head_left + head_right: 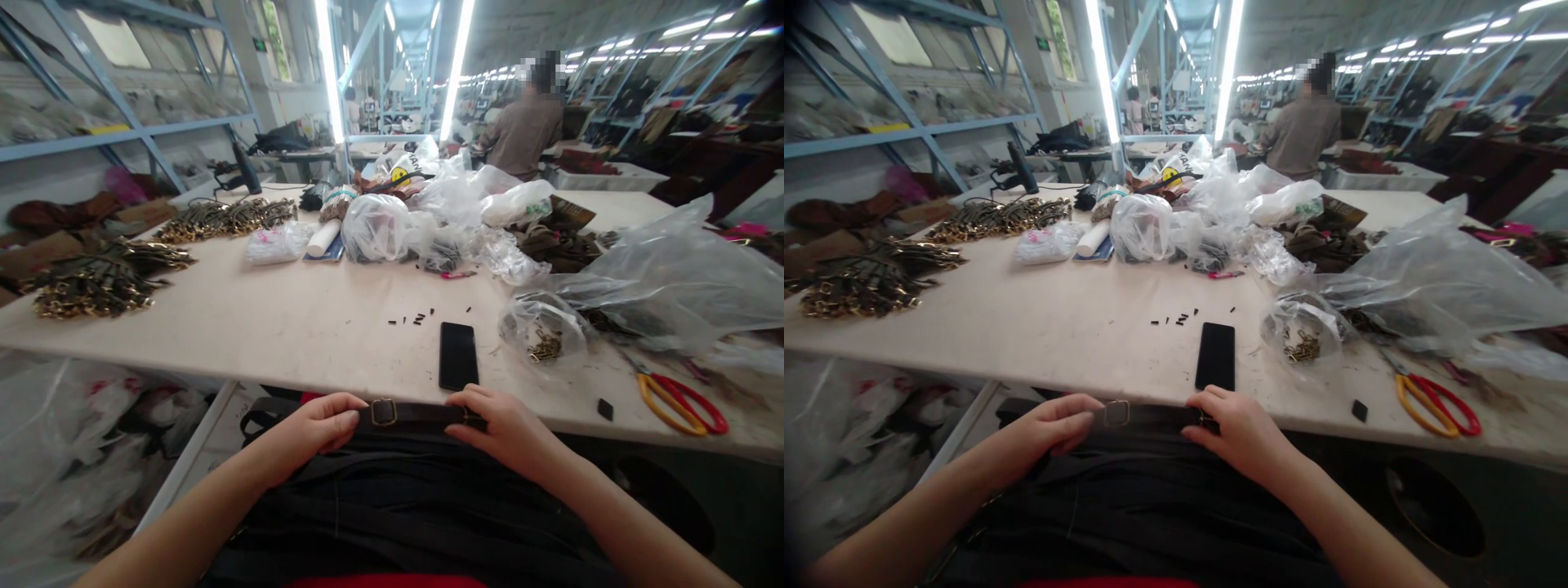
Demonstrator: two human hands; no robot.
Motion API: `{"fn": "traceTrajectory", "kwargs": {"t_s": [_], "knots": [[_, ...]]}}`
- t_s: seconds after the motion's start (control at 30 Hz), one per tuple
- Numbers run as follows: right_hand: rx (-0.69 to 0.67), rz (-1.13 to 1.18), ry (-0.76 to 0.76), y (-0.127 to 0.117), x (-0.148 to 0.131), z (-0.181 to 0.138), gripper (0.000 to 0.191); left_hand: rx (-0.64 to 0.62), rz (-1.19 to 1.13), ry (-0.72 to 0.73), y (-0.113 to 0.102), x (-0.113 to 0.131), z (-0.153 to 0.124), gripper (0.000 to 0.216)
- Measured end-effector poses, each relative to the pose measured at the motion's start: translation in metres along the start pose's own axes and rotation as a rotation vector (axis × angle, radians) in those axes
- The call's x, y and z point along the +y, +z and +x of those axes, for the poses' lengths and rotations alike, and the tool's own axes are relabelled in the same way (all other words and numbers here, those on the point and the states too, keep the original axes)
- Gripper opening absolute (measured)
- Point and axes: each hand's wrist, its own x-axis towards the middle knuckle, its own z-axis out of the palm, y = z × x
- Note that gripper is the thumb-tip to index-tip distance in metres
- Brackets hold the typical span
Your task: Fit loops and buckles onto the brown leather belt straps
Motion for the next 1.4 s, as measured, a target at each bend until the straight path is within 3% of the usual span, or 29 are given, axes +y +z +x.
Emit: {"fn": "traceTrajectory", "kwargs": {"t_s": [0.2,0.33,0.67,1.03,1.4], "knots": [[-0.062,0.129,0.113,-0.007,0.008,-0.003,0.019,0.036,-0.089,-0.014,-0.008,-0.014,0.004,0.043],[-0.055,0.208,0.151,-0.007,0.010,-0.005,0.014,0.041,-0.018,-0.006,-0.012,-0.021,0.004,0.042],[0.159,0.125,0.032,0.003,0.005,-0.016,0.011,0.327,0.827,0.535,-0.009,-0.033,-0.006,0.021],[0.286,0.079,-0.092,0.008,0.002,-0.019,0.013,0.483,1.177,0.795,-0.007,-0.035,-0.011,0.024],[0.354,-0.012,-0.067,-0.001,0.014,-0.039,0.015,0.611,1.360,0.920,-0.034,-0.046,-0.026,0.018]]}}
